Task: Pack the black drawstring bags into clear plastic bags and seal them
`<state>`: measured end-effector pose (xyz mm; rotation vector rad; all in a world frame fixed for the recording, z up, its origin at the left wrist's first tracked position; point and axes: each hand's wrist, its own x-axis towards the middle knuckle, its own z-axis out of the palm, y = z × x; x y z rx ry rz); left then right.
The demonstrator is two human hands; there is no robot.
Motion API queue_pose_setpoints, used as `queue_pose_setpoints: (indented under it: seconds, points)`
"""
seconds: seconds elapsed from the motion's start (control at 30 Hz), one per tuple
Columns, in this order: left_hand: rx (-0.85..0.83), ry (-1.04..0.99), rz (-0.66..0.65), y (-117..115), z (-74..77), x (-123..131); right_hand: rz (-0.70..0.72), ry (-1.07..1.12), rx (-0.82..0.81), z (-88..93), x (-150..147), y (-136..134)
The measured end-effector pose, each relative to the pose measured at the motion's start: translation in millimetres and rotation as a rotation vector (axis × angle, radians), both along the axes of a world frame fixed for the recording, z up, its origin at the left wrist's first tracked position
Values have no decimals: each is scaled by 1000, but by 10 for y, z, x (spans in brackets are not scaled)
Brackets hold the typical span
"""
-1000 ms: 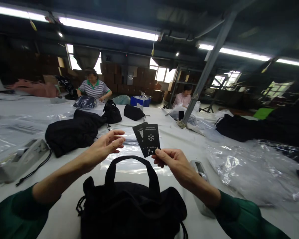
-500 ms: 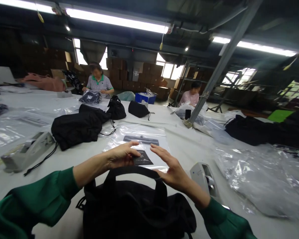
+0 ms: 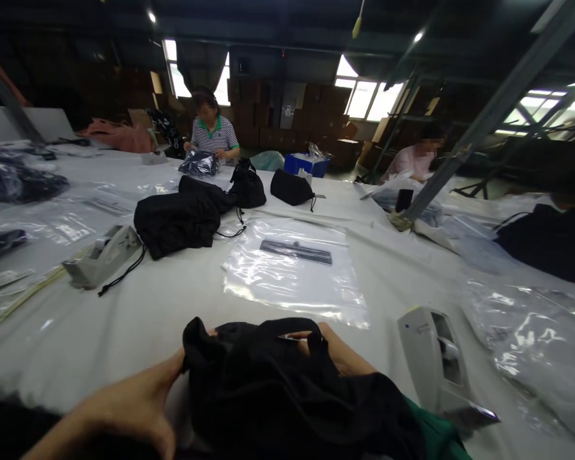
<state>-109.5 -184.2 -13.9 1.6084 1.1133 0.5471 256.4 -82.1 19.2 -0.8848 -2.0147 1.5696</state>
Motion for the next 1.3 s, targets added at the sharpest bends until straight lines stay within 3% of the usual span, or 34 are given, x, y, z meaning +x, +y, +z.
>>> queue_pose_setpoints:
  seconds: [0.07,0.13,0.2,0.27,0.33,0.4,0.47,0.53,0.6,0.67,0.77,0.87,0.93,0.97,1.03,1.13,1.23,1.3]
  points:
    - [73,54,217,-175,-368,213,50,-4,-44,-22,-43,1]
    - [216,38,377,-196,-593,470,70,-9,-43,-32,-53,20]
    - [357,-1,440,-114,-663,611,62,-19,-47,-54,-35,43]
    - [344,-26,410,9,-583,541,43,-27,-69,-93,-7,57]
    - [159,-72,240,148,-350,290,27,-17,-91,-134,10,53]
    - [24,-228,21,306,27,15,-7,-1,-99,-157,2,30]
    - [226,-515,64,486,494,-89,-43,0,-78,-151,-23,-4]
    - [485,-498,69,665,947,69,-69,-13,-17,-128,-45,-32]
    - [512,-177,-147,818,1273,416,-84,-37,71,-115,-40,-40]
    - [447,31,-399,933,1413,781,-103,-61,175,-139,0,-26]
    - [275,171,-658,1049,1320,1073,-211,-124,358,-241,101,34]
    - [152,193,-713,1126,1087,1059,-419,-153,564,-321,165,107]
    - [98,179,-708,1169,953,1022,-472,-112,692,-304,152,135]
    - [63,168,-714,1192,899,1019,-420,-77,725,-273,130,136]
    - [-40,171,-743,1243,816,1043,-178,-22,670,-187,73,111]
    - [-204,174,-704,1308,736,1000,195,-56,362,-97,20,41]
    - [-172,61,-481,1231,625,638,285,-75,200,-137,48,18]
    - [-150,-43,-380,1031,468,251,288,-32,171,-205,81,43]
